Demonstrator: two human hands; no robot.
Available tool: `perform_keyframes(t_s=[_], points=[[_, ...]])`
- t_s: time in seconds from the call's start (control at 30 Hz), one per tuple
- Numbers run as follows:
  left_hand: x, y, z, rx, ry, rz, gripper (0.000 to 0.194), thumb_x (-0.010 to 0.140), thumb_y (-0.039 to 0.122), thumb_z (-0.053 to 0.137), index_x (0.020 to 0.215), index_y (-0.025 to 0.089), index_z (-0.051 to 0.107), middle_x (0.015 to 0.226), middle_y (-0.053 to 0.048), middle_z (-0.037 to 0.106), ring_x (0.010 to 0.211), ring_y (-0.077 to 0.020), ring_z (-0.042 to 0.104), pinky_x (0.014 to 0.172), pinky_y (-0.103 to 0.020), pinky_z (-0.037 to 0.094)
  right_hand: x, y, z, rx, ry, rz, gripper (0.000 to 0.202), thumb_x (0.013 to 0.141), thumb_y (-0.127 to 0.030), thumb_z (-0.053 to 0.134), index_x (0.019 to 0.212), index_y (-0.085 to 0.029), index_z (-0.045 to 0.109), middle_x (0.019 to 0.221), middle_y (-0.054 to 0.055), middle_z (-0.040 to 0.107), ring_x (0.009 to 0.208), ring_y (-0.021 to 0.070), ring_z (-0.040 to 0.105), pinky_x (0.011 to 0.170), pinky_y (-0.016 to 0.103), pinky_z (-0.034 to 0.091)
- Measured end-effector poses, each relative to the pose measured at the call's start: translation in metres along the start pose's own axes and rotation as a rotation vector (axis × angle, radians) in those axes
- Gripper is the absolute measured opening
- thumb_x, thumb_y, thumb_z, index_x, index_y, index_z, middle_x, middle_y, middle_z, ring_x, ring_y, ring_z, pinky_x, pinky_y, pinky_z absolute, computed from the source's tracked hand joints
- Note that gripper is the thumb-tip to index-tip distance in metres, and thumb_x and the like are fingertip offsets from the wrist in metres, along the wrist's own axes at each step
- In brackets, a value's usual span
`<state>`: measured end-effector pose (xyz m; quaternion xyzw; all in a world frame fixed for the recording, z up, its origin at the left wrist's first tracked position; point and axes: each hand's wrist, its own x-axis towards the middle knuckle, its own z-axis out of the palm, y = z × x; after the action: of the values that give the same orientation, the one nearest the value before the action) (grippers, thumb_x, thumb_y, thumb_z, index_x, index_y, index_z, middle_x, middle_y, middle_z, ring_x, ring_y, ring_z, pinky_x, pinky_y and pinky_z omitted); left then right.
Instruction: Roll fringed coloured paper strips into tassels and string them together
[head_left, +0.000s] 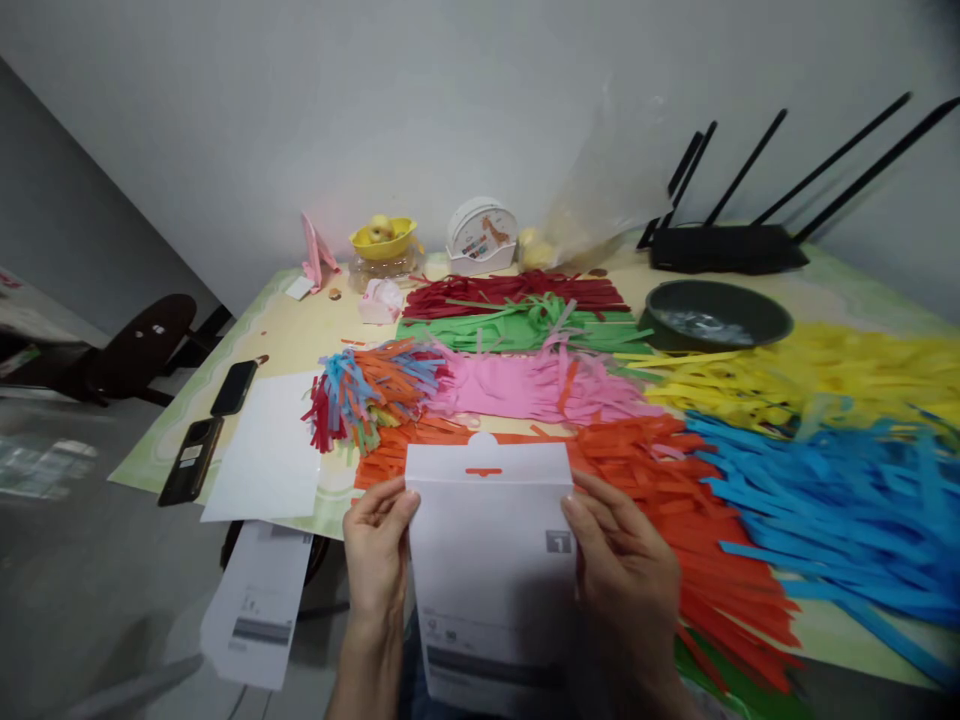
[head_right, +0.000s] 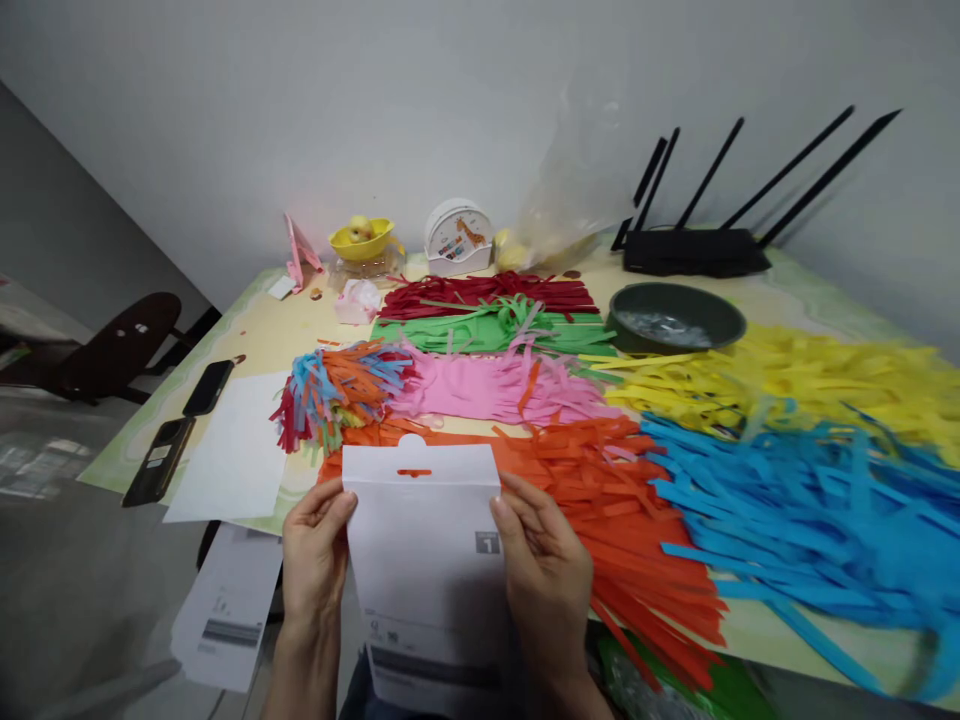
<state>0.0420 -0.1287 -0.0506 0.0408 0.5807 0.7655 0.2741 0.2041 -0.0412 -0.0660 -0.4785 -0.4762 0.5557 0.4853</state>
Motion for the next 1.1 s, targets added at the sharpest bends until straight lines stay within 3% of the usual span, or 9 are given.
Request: perform_keyframes(t_s=[0.17,0.33,0.4,0.47,0.57,0.67,0.8,0.97,1.1], points=[[0.007,-0.001,-0.011,0.203,-0.076,0.140,0.025,0.058,0.030,0.082,0.067,0.014,0.066,0.058,0.001,0.063,0.055,-0.0096,0.056,0.057,-0.019,0.044,0.012,-0.002,-0.007,-0.057,-0.153,-0.052,0.028,0.072,-0.041,0.071,0.085,-0.018,0.062,0.069,0.004,0.069,0.060,0.0167,0.065,0.052,0.023,0.053],[0.014,0.019,-0.022,0.417,-0.418,0.217,0.017,0.072,0.029,0.073,0.083,0.017,0.069,0.070,-0.002,0.065,0.062,-0.0118,0.058,0.059,-0.019,0.045,0.030,-0.006,-0.018,-0.114,-0.455,-0.078,0.028,0.074,-0.040,0.067,0.091,-0.018,0.066,0.071,0.005,0.071,0.061,0.0175,0.067,0.054,0.025,0.055],[0.018,0.029,-0.026,0.505,-0.562,0.191,0.022,0.077,0.029,0.067,0.096,0.018,0.072,0.082,-0.007,0.070,0.072,-0.0165,0.063,0.069,-0.024,0.048,0.033,-0.008,-0.022,-0.184,-0.503,-0.165,0.020,0.077,-0.036,0.063,0.088,-0.020,0.069,0.079,0.005,0.072,0.069,0.0180,0.068,0.061,0.025,0.055],[0.021,0.036,-0.030,0.601,-0.669,0.206,0.020,0.080,0.026,0.061,0.091,0.018,0.076,0.085,-0.009,0.072,0.077,-0.0202,0.065,0.074,-0.028,0.049,0.035,-0.011,-0.026,-0.251,-0.579,-0.283,0.017,0.080,-0.030,0.057,0.080,-0.021,0.071,0.079,0.005,0.071,0.073,0.0177,0.067,0.065,0.025,0.054],[0.024,0.044,-0.033,0.734,-0.750,0.276,0.025,0.079,0.018,0.054,0.076,0.021,0.079,0.078,-0.009,0.073,0.075,-0.0222,0.066,0.070,-0.030,0.050,0.036,-0.016,-0.030,-0.324,-0.702,-0.393,0.027,0.083,-0.025,0.048,0.072,-0.022,0.072,0.072,0.004,0.068,0.069,0.0168,0.064,0.062,0.025,0.051],[0.021,0.050,-0.033,0.819,-0.763,0.370,0.033,0.074,0.011,0.048,0.078,0.023,0.079,0.086,-0.008,0.074,0.084,-0.0236,0.066,0.074,-0.031,0.049,0.035,-0.020,-0.029,-0.360,-0.765,-0.370,0.028,0.085,-0.029,0.046,0.080,-0.021,0.072,0.079,0.005,0.069,0.075,0.0183,0.065,0.065,0.026,0.051],[0.013,0.066,-0.022,0.868,-0.897,0.404,0.032,0.074,0.009,0.047,0.077,0.022,0.076,0.090,-0.008,0.072,0.088,-0.0232,0.065,0.079,-0.032,0.048,0.031,-0.023,-0.022,-0.412,-0.762,-0.312,0.024,0.087,-0.033,0.049,0.086,-0.021,0.070,0.089,0.006,0.071,0.082,0.0194,0.067,0.071,0.027,0.052],[0.007,0.086,0.008,0.912,-0.864,0.522,0.019,0.077,0.019,0.061,0.091,0.022,0.073,0.098,-0.010,0.071,0.096,-0.0254,0.062,0.087,-0.033,0.045,0.025,-0.029,-0.015,-0.437,-0.760,-0.385,0.023,0.089,-0.028,0.047,0.087,-0.021,0.069,0.089,0.005,0.073,0.083,0.0174,0.068,0.072,0.025,0.052],[0.017,0.089,0.033,1.103,-1.108,0.376,0.015,0.073,0.019,0.063,0.084,0.022,0.073,0.082,-0.005,0.071,0.077,-0.0208,0.063,0.069,-0.025,0.045,0.019,-0.033,-0.012,-0.456,-0.761,-0.448,0.023,0.089,-0.025,0.045,0.088,-0.021,0.069,0.089,0.005,0.073,0.082,0.0168,0.069,0.073,0.025,0.053]])
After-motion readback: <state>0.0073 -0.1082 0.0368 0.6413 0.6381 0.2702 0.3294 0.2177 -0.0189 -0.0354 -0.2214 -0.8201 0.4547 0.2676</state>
